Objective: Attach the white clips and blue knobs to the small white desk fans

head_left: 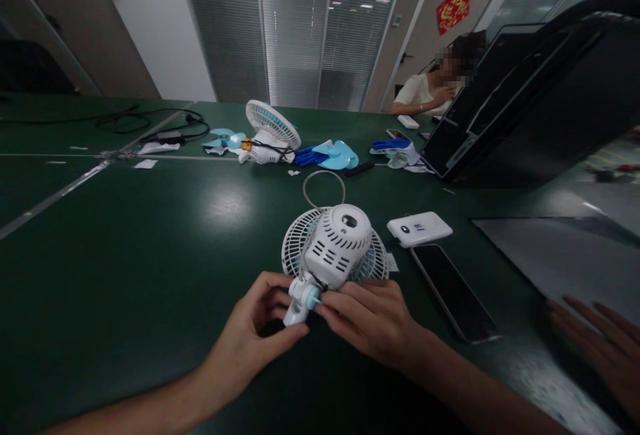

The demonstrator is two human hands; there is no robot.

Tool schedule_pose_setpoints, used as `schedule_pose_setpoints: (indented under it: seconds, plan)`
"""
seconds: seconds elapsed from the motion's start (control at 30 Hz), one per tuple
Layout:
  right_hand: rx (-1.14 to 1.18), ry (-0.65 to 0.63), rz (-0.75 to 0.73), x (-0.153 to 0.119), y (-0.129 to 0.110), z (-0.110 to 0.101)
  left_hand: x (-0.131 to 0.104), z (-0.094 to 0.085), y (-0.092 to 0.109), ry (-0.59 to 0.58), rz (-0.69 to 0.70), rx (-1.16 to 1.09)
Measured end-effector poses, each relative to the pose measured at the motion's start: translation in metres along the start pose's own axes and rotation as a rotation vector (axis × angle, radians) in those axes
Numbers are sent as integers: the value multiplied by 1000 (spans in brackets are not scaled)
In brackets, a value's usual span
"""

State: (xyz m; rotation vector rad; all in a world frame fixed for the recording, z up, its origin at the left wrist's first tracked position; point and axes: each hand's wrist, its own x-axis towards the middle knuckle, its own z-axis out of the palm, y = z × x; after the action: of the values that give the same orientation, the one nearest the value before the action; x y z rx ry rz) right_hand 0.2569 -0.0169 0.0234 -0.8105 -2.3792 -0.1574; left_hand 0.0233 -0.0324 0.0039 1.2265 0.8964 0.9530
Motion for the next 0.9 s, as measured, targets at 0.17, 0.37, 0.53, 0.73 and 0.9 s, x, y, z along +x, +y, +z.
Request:
schedule_pose_setpoints:
  seconds: [0.17, 0.37, 0.53, 0.73, 0.9]
  plan:
    - [22, -22, 17, -1, -2, 0, -1, -2, -3, -17, 5, -15]
    - [98, -52, 4, -3, 2, -3, -1, 0, 2, -5, -9, -17]
    - [66, -37, 7, -1, 2, 0, -1, 0, 2, -4, -8, -9]
    - [47, 17, 45, 4, -1, 3, -1, -1, -2, -15, -4, -36]
    - [41, 41, 23, 2, -4, 2, -2, -2, -2, -31, -15, -35]
